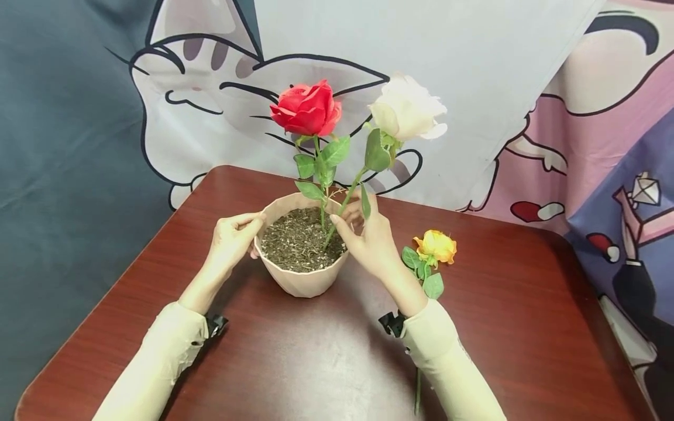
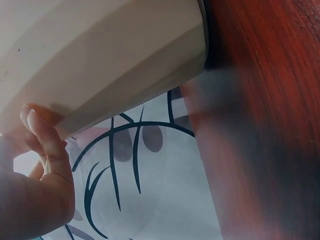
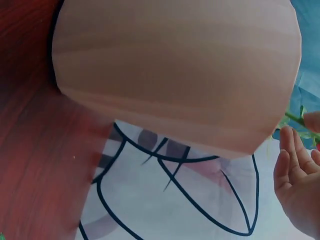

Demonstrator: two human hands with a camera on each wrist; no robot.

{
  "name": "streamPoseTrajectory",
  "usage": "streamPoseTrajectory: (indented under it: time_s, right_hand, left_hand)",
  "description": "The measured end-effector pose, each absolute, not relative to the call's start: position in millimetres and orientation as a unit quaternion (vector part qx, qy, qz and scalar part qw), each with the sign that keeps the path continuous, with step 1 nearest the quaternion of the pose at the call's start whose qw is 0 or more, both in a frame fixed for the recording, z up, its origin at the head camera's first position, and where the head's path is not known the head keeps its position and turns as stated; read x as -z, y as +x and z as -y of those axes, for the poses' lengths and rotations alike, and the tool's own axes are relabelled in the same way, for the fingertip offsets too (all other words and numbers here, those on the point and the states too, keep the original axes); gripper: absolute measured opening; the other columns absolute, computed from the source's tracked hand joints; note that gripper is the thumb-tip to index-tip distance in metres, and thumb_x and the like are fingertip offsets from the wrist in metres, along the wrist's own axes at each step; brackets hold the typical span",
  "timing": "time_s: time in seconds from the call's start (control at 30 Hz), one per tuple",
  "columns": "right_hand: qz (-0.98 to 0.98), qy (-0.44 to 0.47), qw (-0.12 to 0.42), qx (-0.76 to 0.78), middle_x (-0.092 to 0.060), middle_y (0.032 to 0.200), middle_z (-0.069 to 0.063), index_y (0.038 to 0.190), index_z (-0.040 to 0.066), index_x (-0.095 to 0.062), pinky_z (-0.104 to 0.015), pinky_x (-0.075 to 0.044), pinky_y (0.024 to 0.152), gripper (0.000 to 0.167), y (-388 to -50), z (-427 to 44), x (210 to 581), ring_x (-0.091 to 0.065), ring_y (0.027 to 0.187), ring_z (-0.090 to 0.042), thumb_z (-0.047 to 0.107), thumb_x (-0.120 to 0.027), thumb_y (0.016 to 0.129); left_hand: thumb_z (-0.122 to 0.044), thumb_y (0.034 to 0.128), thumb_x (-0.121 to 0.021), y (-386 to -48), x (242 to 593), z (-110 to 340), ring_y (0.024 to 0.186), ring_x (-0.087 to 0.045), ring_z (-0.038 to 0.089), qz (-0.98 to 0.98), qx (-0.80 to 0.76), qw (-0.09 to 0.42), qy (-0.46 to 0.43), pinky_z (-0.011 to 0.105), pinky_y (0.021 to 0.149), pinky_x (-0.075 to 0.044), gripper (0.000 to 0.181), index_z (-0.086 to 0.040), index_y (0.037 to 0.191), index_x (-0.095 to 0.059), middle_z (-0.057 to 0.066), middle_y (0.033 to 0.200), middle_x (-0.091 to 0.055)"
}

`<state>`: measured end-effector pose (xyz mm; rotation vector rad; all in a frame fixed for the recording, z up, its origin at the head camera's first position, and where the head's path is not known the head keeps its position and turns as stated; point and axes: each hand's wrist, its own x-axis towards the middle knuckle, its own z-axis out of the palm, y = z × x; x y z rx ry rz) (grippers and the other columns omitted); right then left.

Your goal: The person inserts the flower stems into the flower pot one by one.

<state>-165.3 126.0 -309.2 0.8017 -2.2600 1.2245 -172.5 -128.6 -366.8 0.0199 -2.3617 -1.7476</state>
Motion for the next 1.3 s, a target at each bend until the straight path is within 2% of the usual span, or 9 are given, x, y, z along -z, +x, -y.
streamPoseTrajectory:
  time_s: [0.1, 0.27, 0.4, 0.63, 0.77, 0.97, 1.1, 1.2, 1.3]
  right_hand:
    - [0.82, 0.286, 0.209, -0.449, -0.064, 0.079, -0.014, 0.122, -0.008, -0.042, -0.034, -0.051, 0.066, 0.048, -166, -126, 307, -0.06, 0.07, -0.022, -0.002, -0.068, 0.082]
    - [0.812, 0.298, 0.193, -0.463, -0.064, 0.085, -0.01, 0.133, 0.001, -0.036, -0.028, -0.05, 0.067, 0.062, -177, -132, 322, -0.061, 0.073, -0.015, 0.002, -0.07, 0.081]
    - [0.819, 0.294, 0.188, -0.455, -0.064, 0.086, -0.008, 0.136, 0.005, -0.034, -0.026, -0.049, 0.065, 0.065, -174, -135, 321, -0.061, 0.074, -0.013, 0.006, -0.07, 0.082]
    - [0.849, 0.274, 0.179, -0.415, -0.064, 0.095, -0.005, 0.141, 0.012, -0.03, -0.028, -0.048, 0.074, 0.071, -162, -157, 321, -0.062, 0.083, -0.014, 0.013, -0.07, 0.083]
    - [0.863, 0.259, 0.181, -0.393, -0.063, 0.098, -0.006, 0.14, 0.013, -0.029, -0.024, -0.047, 0.068, 0.072, -155, -181, 325, -0.062, 0.081, -0.012, 0.011, -0.071, 0.082]
    - [0.889, 0.197, 0.194, -0.364, -0.063, 0.097, -0.004, 0.137, 0.013, -0.036, -0.015, -0.042, 0.07, 0.066, -149, -222, 332, -0.058, 0.083, -0.003, 0.01, -0.071, 0.082]
    - [0.906, 0.149, 0.191, -0.347, -0.062, 0.096, -0.004, 0.135, 0.012, -0.039, -0.011, -0.044, 0.064, 0.059, -142, -246, 340, -0.055, 0.079, 0.002, 0.013, -0.069, 0.084]
    - [0.923, 0.118, 0.181, -0.317, -0.062, 0.093, -0.006, 0.129, 0.007, -0.042, -0.014, -0.046, 0.06, 0.051, -139, -259, 347, -0.059, 0.075, -0.004, 0.019, -0.067, 0.086]
    - [0.943, 0.096, 0.164, -0.273, -0.063, 0.089, -0.008, 0.123, 0.005, -0.048, -0.026, -0.047, 0.062, 0.045, -134, -267, 357, -0.064, 0.073, -0.017, 0.026, -0.066, 0.087]
  left_hand:
    - [-0.029, 0.0882, -0.061, -172, 365, 130, 0.034, -0.054, 0.019, 0.803, 0.588, 0.101, 0.006, 0.036, 0.04, -0.049, 0.026, -0.012, 0.105, -0.072, 0.001, 0.045, -0.057]
    - [-0.026, 0.0879, -0.061, -172, 367, 130, 0.033, -0.054, 0.019, 0.798, 0.594, 0.1, 0.008, 0.035, 0.038, -0.048, 0.024, -0.011, 0.104, -0.073, 0.002, 0.045, -0.057]
    - [-0.025, 0.0877, -0.061, -172, 367, 128, 0.033, -0.054, 0.018, 0.798, 0.595, 0.1, 0.007, 0.039, 0.04, -0.049, 0.024, -0.011, 0.104, -0.073, 0.001, 0.045, -0.057]
    - [-0.025, 0.0877, -0.061, -172, 365, 128, 0.033, -0.054, 0.018, 0.802, 0.589, 0.104, 0.004, 0.03, 0.037, -0.047, 0.025, -0.011, 0.104, -0.072, -0.002, 0.043, -0.056]
    - [-0.026, 0.0876, -0.061, -171, 365, 129, 0.034, -0.055, 0.019, 0.801, 0.59, 0.102, 0.009, 0.033, 0.038, -0.048, 0.026, -0.011, 0.105, -0.072, -0.002, 0.044, -0.056]
    - [-0.028, 0.0875, -0.062, -171, 367, 131, 0.032, -0.053, 0.016, 0.799, 0.593, 0.097, 0.019, 0.031, 0.038, -0.048, 0.025, -0.012, 0.104, -0.073, -0.002, 0.044, -0.056]
    - [-0.028, 0.0872, -0.062, -171, 368, 131, 0.032, -0.053, 0.014, 0.799, 0.594, 0.094, 0.018, 0.032, 0.038, -0.049, 0.026, -0.012, 0.104, -0.072, -0.003, 0.044, -0.055]
    - [-0.028, 0.0874, -0.062, -172, 366, 130, 0.032, -0.053, 0.014, 0.797, 0.596, 0.097, 0.015, 0.033, 0.038, -0.048, 0.026, -0.011, 0.104, -0.072, -0.003, 0.044, -0.055]
    - [-0.027, 0.0879, -0.062, -171, 366, 130, 0.032, -0.053, 0.014, 0.797, 0.595, 0.1, 0.011, 0.032, 0.038, -0.048, 0.026, -0.01, 0.104, -0.072, -0.003, 0.044, -0.055]
